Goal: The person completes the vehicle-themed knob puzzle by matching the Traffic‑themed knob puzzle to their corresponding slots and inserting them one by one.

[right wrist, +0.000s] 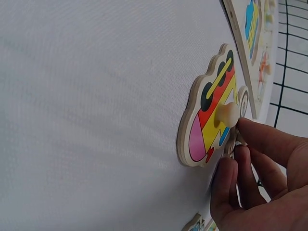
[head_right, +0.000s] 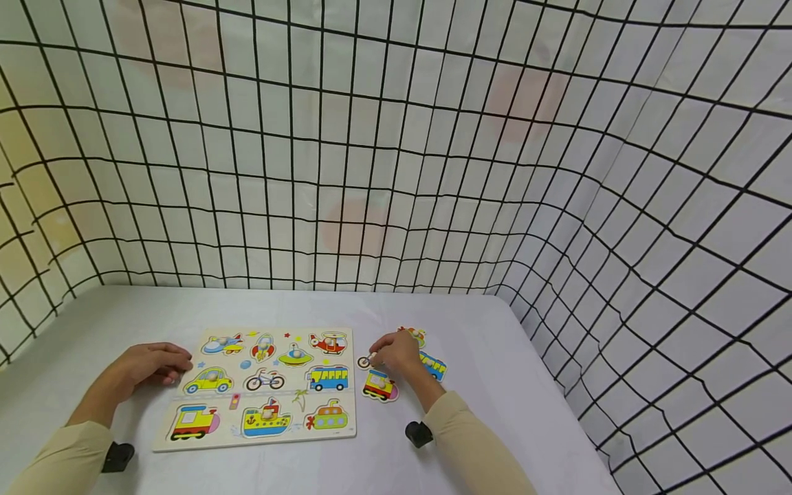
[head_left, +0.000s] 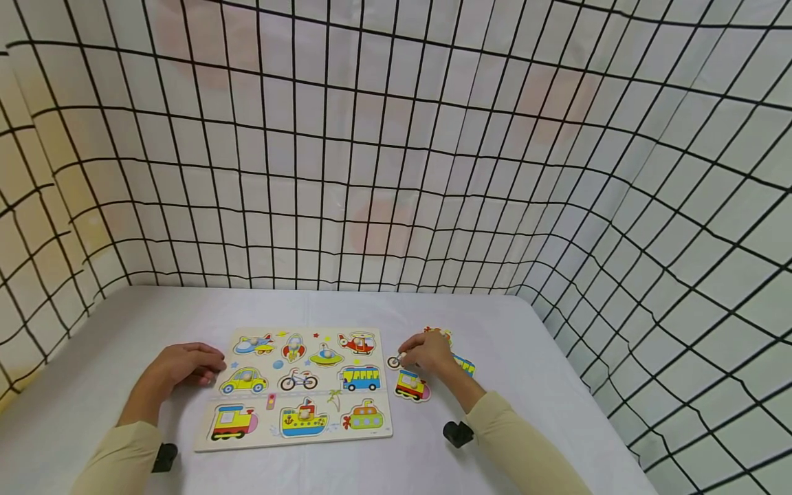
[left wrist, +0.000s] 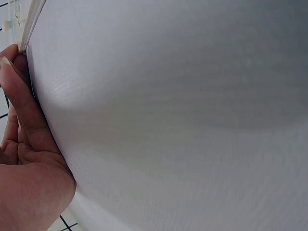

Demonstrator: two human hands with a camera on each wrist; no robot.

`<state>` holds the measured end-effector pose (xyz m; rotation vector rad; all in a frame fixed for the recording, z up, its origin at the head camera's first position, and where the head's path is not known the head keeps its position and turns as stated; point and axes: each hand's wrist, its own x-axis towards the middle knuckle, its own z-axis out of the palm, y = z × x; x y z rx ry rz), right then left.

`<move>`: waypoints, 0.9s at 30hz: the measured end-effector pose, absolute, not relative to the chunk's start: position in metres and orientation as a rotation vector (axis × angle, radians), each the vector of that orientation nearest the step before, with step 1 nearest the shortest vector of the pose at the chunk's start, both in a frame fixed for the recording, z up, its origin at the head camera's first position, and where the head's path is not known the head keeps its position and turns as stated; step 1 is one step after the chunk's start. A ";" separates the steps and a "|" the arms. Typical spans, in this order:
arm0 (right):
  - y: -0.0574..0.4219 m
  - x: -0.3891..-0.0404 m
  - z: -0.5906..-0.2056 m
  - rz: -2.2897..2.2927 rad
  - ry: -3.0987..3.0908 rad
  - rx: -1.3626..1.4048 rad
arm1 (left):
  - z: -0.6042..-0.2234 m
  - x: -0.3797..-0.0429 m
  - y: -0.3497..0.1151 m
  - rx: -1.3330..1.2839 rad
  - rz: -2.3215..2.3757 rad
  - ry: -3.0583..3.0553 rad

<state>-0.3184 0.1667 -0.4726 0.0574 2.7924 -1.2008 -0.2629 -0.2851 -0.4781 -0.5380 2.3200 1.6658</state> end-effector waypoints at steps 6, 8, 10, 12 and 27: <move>0.167 -0.319 -0.474 -1.206 2.789 0.056 | -0.478 -0.263 -0.285 -0.535 1.668 2.321; 0.167 -0.320 -0.475 -1.200 2.787 0.063 | -0.478 -0.262 -0.286 -0.528 1.664 2.326; 0.167 -0.319 -0.474 -1.193 2.789 0.066 | -0.479 -0.262 -0.286 -0.522 1.661 2.328; 0.167 -0.320 -0.474 -1.189 2.794 0.062 | -0.479 -0.263 -0.286 -0.522 1.662 2.327; 0.165 -0.321 -0.475 -1.150 2.817 0.079 | -0.481 -0.265 -0.287 -0.545 1.662 2.318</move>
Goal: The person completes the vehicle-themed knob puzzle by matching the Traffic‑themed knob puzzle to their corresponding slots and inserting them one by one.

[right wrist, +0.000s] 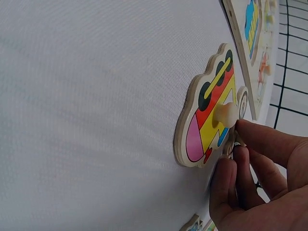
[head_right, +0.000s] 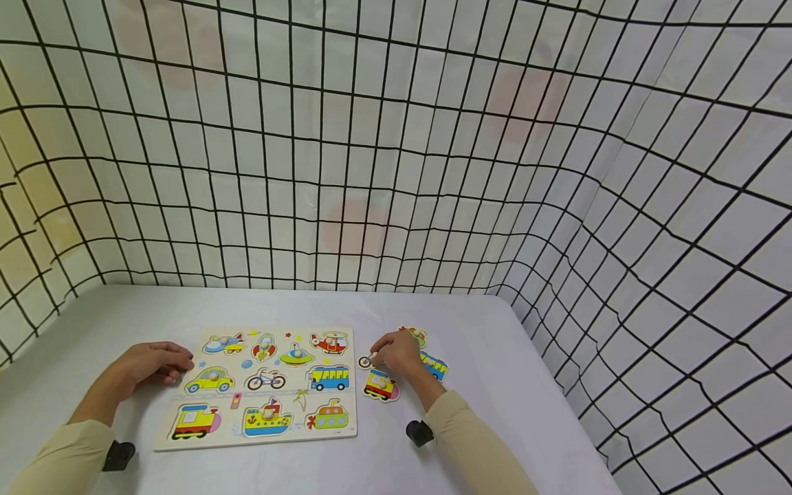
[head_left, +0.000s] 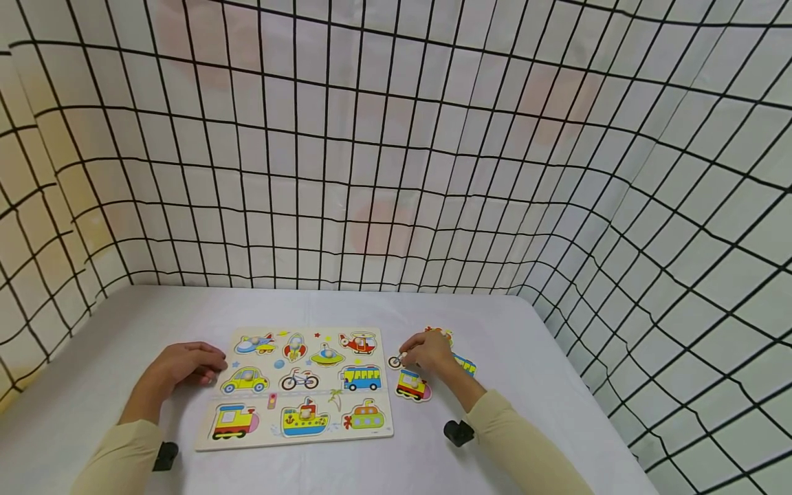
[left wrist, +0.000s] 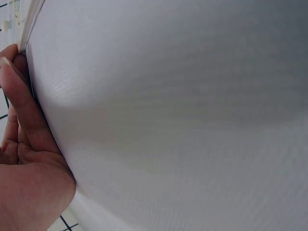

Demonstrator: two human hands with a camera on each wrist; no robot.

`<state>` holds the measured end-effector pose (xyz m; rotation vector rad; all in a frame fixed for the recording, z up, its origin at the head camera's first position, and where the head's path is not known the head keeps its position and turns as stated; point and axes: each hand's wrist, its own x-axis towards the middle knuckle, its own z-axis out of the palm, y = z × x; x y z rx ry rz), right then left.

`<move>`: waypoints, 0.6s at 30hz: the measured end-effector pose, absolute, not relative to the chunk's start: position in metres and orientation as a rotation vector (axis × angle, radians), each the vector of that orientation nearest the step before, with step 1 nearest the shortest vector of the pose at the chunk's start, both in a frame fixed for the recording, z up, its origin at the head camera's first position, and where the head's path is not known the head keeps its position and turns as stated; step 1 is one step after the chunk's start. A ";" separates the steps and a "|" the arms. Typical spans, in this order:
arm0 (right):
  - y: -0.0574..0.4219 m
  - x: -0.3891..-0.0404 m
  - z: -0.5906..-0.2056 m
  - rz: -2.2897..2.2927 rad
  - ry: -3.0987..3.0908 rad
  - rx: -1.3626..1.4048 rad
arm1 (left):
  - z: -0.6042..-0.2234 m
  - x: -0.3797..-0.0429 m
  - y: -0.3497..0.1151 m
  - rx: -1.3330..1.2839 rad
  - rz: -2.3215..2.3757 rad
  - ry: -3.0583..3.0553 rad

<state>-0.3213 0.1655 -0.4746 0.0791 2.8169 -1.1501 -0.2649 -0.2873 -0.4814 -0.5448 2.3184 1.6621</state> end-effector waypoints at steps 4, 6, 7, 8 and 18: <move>0.165 -0.321 -0.474 -1.145 2.820 0.069 | -0.482 -0.264 -0.288 -0.552 1.665 2.308; 0.165 -0.320 -0.473 -1.146 2.820 0.070 | -0.481 -0.264 -0.288 -0.556 1.671 2.301; 0.165 -0.320 -0.473 -1.148 2.819 0.072 | -0.481 -0.264 -0.288 -0.557 1.674 2.298; 0.165 -0.320 -0.473 -1.148 2.821 0.072 | -0.481 -0.265 -0.288 -0.552 1.673 2.299; 0.164 -0.319 -0.470 -1.154 2.825 0.067 | -0.480 -0.264 -0.287 -0.539 1.672 2.311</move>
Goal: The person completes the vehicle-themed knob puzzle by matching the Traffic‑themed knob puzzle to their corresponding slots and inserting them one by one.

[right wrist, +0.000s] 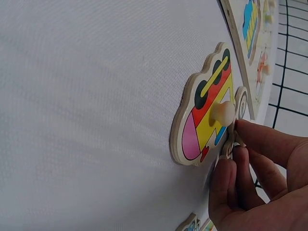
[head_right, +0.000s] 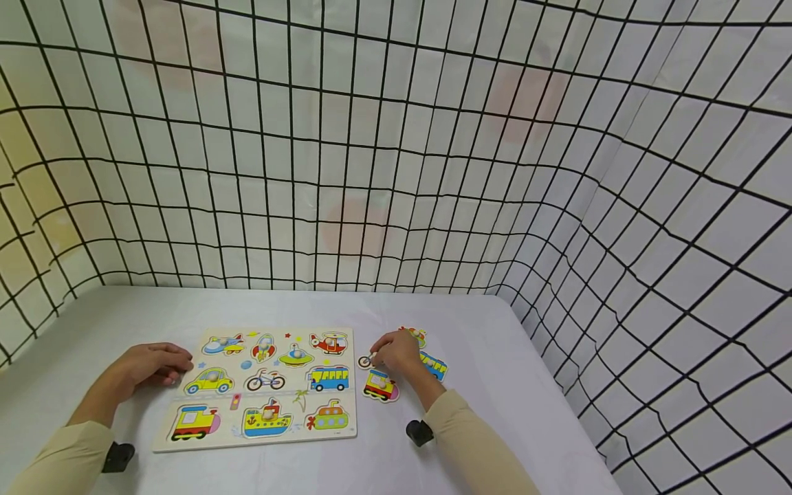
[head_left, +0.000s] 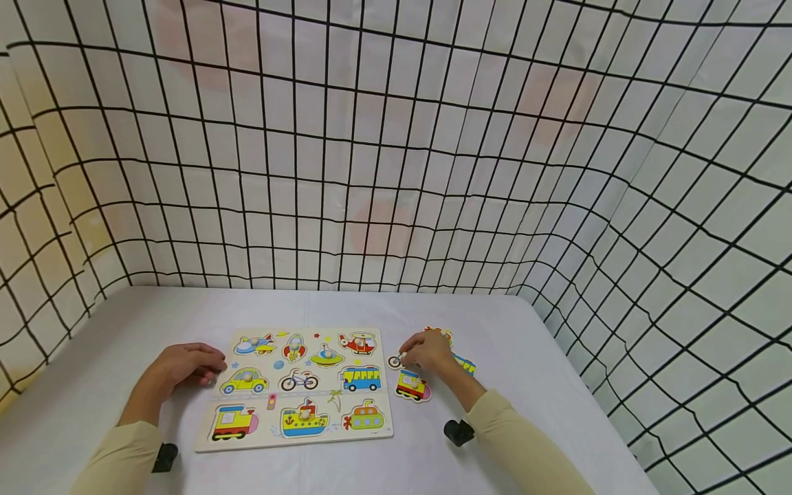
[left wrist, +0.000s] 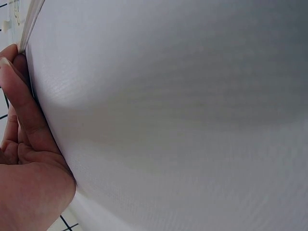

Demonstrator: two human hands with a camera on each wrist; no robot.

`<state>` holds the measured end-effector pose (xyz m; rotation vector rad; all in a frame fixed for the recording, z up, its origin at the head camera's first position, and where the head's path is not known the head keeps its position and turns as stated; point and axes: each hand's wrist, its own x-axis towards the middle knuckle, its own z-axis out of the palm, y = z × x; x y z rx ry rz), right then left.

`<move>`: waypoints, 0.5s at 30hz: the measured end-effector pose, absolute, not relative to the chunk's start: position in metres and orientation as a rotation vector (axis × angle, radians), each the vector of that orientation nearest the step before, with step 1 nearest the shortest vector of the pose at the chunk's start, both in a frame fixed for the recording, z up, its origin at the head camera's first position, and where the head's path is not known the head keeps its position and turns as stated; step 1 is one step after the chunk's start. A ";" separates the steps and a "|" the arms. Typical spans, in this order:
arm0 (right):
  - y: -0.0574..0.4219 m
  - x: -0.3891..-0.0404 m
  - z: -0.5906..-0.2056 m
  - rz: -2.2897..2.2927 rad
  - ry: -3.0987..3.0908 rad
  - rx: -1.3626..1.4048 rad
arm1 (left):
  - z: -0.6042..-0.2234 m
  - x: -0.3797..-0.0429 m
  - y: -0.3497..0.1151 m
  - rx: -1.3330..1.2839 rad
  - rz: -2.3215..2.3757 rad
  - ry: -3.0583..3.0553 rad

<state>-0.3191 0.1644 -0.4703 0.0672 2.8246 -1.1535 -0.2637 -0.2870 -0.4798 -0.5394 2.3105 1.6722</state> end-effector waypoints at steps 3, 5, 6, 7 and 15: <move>0.164 -0.319 -0.469 -1.155 2.823 0.076 | -0.479 -0.263 -0.286 -0.544 1.672 2.314; 0.164 -0.319 -0.469 -1.158 2.820 0.085 | -0.479 -0.263 -0.286 -0.544 1.669 2.317; 0.164 -0.319 -0.468 -1.158 2.821 0.082 | -0.479 -0.264 -0.286 -0.542 1.668 2.319; 0.164 -0.319 -0.468 -1.160 2.821 0.081 | -0.479 -0.264 -0.286 -0.540 1.666 2.321; 0.162 -0.320 -0.464 -1.118 2.859 0.068 | -0.478 -0.263 -0.287 -0.522 1.647 2.328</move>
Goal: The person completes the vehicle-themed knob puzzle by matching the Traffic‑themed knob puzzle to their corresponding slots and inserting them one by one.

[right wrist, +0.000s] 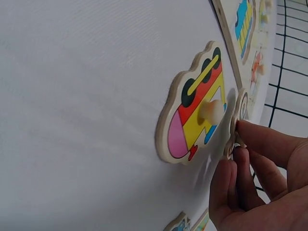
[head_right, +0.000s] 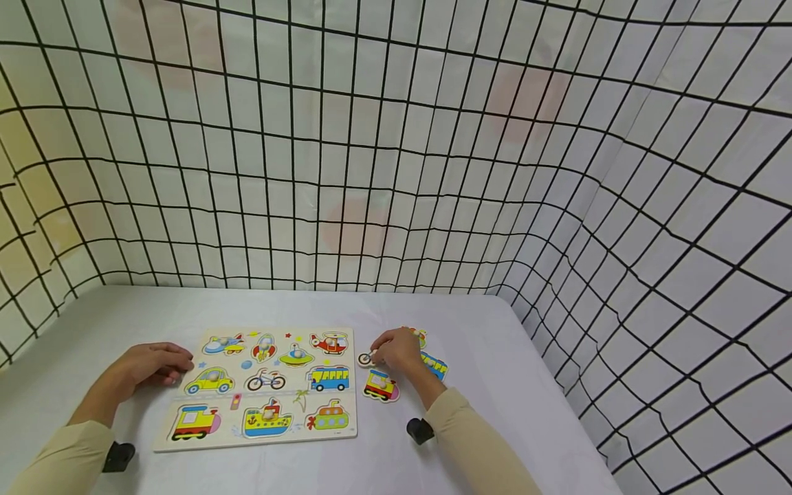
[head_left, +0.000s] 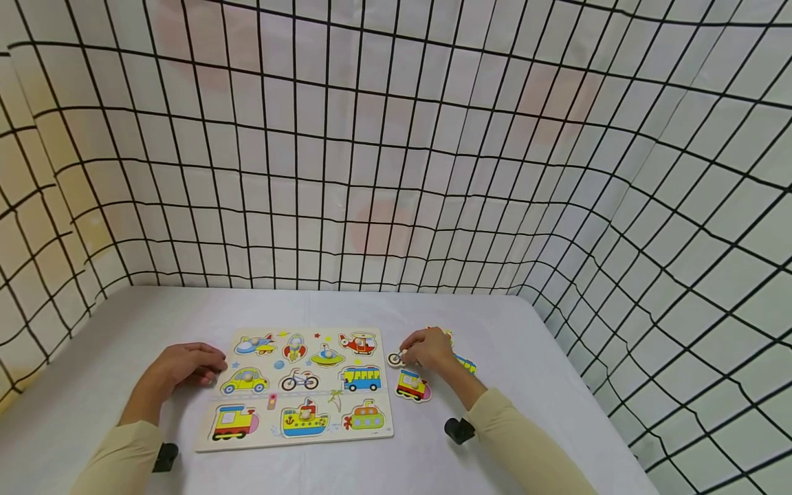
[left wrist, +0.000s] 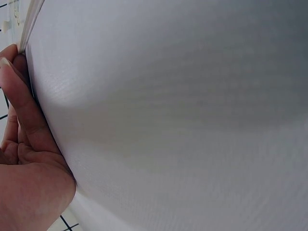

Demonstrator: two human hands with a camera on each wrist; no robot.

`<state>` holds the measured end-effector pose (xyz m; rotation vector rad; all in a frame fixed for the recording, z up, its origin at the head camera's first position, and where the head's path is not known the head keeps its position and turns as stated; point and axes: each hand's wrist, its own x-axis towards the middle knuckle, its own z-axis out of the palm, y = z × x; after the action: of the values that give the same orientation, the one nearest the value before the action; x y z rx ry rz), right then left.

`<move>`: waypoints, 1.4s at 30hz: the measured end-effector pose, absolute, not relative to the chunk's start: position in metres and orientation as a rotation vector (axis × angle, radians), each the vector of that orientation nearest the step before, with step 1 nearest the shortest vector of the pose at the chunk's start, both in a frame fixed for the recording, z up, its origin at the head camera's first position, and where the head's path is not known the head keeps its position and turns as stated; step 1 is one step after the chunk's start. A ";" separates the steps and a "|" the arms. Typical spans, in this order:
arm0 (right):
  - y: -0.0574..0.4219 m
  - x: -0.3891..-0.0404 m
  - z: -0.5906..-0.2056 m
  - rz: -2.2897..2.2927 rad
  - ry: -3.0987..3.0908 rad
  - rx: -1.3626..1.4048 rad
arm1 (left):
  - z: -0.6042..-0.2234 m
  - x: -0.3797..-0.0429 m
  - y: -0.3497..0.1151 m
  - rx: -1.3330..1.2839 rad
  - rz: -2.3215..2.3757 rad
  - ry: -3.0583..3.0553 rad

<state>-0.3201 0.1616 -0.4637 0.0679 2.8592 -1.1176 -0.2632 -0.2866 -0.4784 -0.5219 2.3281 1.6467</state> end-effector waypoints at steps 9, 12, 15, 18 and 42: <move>0.146 -0.321 -0.454 -1.113 2.840 0.061 | -0.478 -0.264 -0.286 -0.544 1.660 2.318; 0.142 -0.320 -0.451 -1.122 2.834 0.043 | -0.478 -0.264 -0.286 -0.546 1.660 2.317; 0.137 -0.319 -0.449 -1.133 2.825 0.016 | -0.479 -0.265 -0.286 -0.551 1.660 2.323; 0.132 -0.319 -0.449 -1.132 2.824 -0.031 | -0.479 -0.265 -0.285 -0.549 1.659 2.328; 0.080 -0.307 -0.456 -1.135 2.769 -0.247 | -0.483 -0.265 -0.288 -0.538 1.642 2.337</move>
<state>-0.3066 0.0796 -0.4556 -0.2471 2.7693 -1.1347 -0.2650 -0.2876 -0.4829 -0.5378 2.3371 1.6416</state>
